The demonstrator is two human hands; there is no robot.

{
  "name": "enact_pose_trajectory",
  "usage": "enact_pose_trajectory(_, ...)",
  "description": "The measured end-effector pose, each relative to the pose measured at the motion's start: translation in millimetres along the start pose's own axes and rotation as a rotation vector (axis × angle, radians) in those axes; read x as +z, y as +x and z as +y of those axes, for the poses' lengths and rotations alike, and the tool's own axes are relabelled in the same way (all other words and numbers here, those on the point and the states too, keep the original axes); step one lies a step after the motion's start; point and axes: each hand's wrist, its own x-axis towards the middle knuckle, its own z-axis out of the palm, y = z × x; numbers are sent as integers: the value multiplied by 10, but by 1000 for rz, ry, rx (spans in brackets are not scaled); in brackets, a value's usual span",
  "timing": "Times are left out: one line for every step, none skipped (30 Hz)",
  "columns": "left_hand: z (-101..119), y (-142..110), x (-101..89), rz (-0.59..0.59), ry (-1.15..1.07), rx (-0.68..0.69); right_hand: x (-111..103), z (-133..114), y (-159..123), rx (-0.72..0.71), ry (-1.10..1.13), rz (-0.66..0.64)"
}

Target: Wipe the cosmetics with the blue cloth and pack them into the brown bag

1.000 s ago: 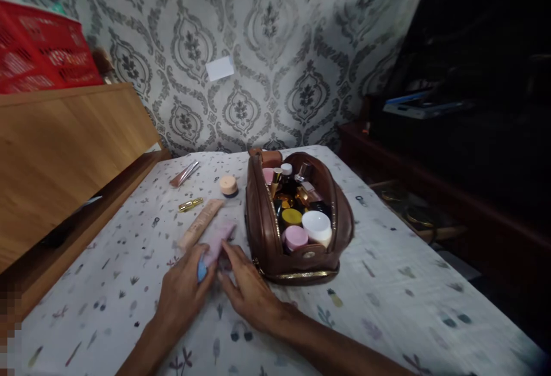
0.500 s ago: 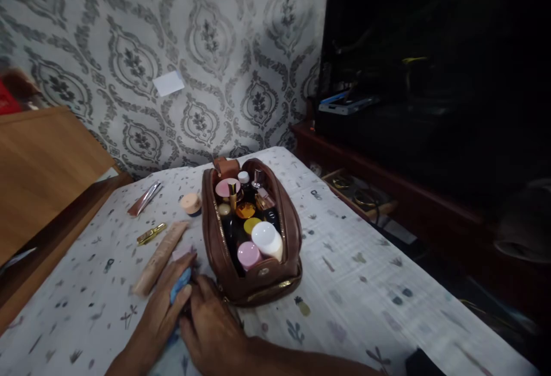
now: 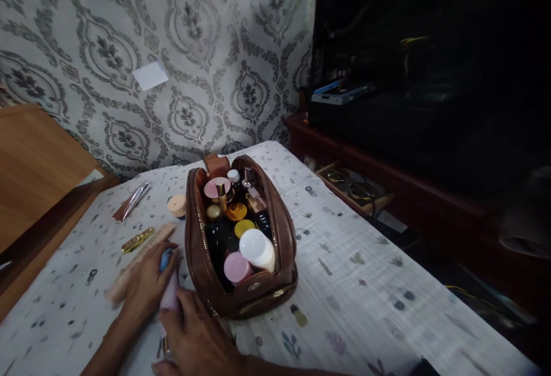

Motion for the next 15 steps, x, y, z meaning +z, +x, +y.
enact_pose_trajectory(-22,12,-15,-3,-11,-17,20,7,0,-24,-32,12)
enact_pose_trajectory(-40,25,-39,-13,-26,-29,40,14,-2,-59,-60,25)
enact_pose_trajectory(-54,40,-72,-18,-47,-39,56,20,-5,-98,-82,42)
enact_pose_trajectory(-64,56,-113,-11,-76,-52,65,25,-10,-136,-96,55)
enact_pose_trajectory(-69,71,-159,4,-111,-68,64,26,-16,-169,-101,59)
enact_pose_trajectory(-71,86,-208,26,-153,-84,53,24,-21,-192,-99,53)
enact_pose_trajectory(-69,97,-257,52,-198,-100,31,16,-26,-200,-91,40)
enact_pose_trajectory(-65,105,-304,76,-244,-117,0,2,-30,-198,-80,17)
enact_pose_trajectory(-59,108,-348,93,-286,-140,-40,-17,-35,-184,-70,-11)
enact_pose_trajectory(-52,105,-384,111,-327,-170,-85,-41,-41,-165,-62,-43)
enact_pose_trajectory(-43,96,-414,128,-366,-212,-133,-69,-49,-141,-57,-72)
enact_pose_trajectory(-32,84,-436,145,-407,-265,-181,-98,-60,-113,-53,-95)
enact_pose_trajectory(-19,68,-450,158,-457,-325,-227,-125,-74,-87,-42,-114)
enact_pose_trajectory(-6,51,-459,167,-521,-384,-268,-150,-88,-61,-20,-120)
enact_pose_trajectory(8,36,-464,172,-595,-438,-302,-168,-101,-39,15,-112)
